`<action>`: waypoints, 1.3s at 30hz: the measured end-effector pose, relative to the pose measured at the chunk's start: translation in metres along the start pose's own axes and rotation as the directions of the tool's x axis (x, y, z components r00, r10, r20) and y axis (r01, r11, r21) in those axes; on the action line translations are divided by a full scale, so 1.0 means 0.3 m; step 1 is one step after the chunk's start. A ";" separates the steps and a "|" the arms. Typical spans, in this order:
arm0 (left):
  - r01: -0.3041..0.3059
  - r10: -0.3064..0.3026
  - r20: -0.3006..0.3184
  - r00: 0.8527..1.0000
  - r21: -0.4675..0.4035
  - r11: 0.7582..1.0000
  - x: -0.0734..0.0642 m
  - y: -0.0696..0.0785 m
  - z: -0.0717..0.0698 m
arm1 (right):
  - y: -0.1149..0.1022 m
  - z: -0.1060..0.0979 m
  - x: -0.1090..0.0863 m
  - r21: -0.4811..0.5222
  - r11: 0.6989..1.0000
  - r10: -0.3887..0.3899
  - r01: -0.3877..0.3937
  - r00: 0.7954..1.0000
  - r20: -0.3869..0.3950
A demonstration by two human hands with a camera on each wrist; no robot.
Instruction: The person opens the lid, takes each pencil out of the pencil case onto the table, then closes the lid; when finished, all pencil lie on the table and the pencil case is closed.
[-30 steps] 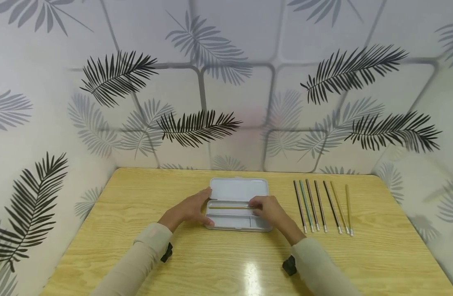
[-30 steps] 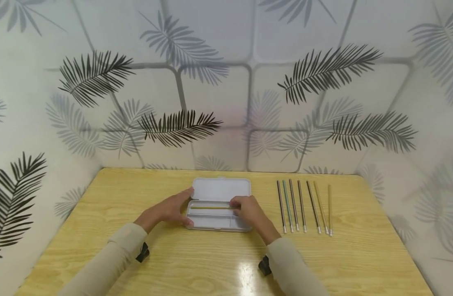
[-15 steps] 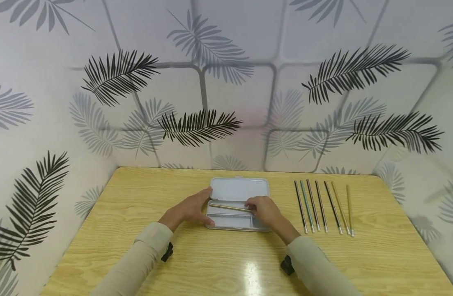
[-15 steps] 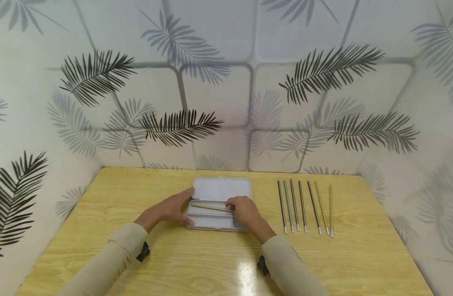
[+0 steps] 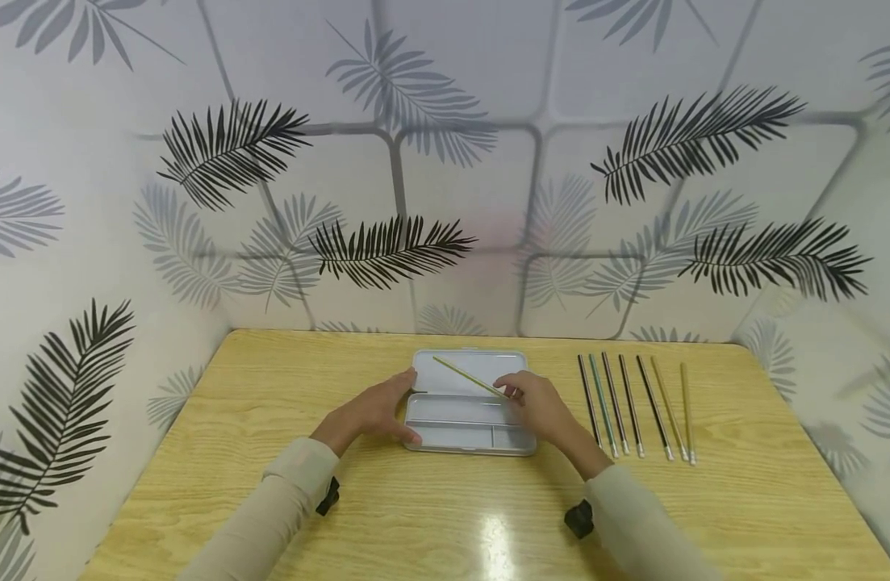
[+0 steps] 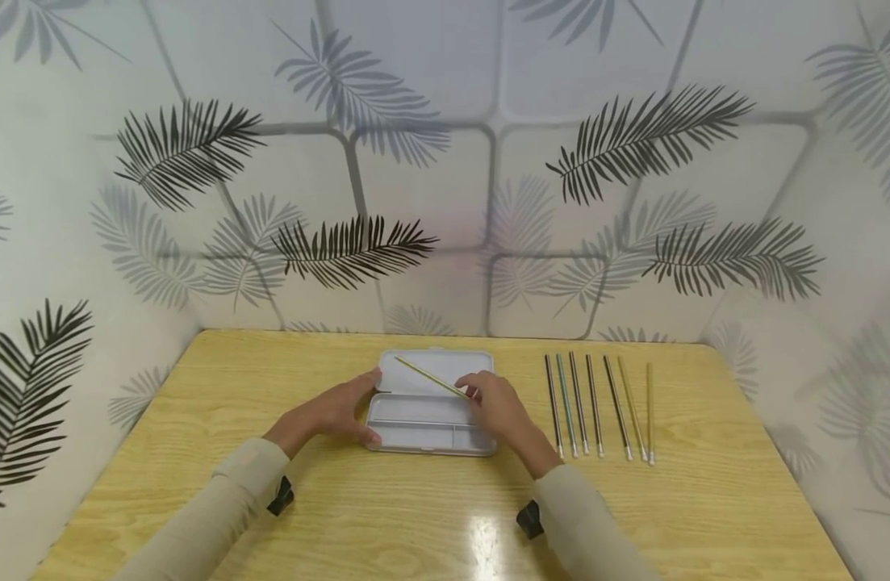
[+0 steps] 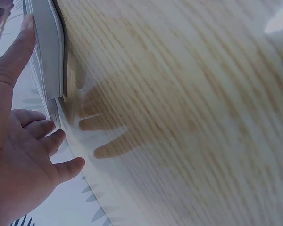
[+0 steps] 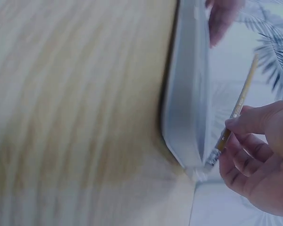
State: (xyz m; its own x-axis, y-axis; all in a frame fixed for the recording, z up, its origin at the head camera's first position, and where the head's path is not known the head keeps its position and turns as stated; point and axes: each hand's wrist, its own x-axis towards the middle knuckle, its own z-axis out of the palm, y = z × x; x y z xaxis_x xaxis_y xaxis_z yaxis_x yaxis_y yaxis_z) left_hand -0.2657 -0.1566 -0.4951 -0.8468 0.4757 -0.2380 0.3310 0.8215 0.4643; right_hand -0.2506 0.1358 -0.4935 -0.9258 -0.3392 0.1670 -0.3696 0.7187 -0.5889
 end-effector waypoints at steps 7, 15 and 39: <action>-0.009 0.009 0.003 1.000 0.002 1.000 -0.008 0.002 -0.004 | 0.051 -0.079 -0.034 0.104 0.994 0.044 -0.044 0.999 -0.003; -0.003 0.003 0.006 1.000 -0.016 1.000 -0.013 0.002 -0.001 | 0.130 -0.170 -0.072 0.183 0.976 0.113 -0.120 0.992 0.050; 0.000 0.000 0.005 1.000 -0.018 1.000 -0.007 0.002 0.003 | 0.454 -0.500 -0.319 0.314 0.816 0.436 -0.484 0.874 0.216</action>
State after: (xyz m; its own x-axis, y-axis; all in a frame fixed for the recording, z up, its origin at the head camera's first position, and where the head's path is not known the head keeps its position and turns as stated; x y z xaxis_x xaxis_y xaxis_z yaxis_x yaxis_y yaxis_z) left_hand -0.2633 -0.1568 -0.4950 -0.8447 0.4774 -0.2420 0.3237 0.8157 0.4794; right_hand -0.2242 0.3573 -0.4710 -0.9528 -0.1144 -0.2812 0.1718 0.5605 -0.8101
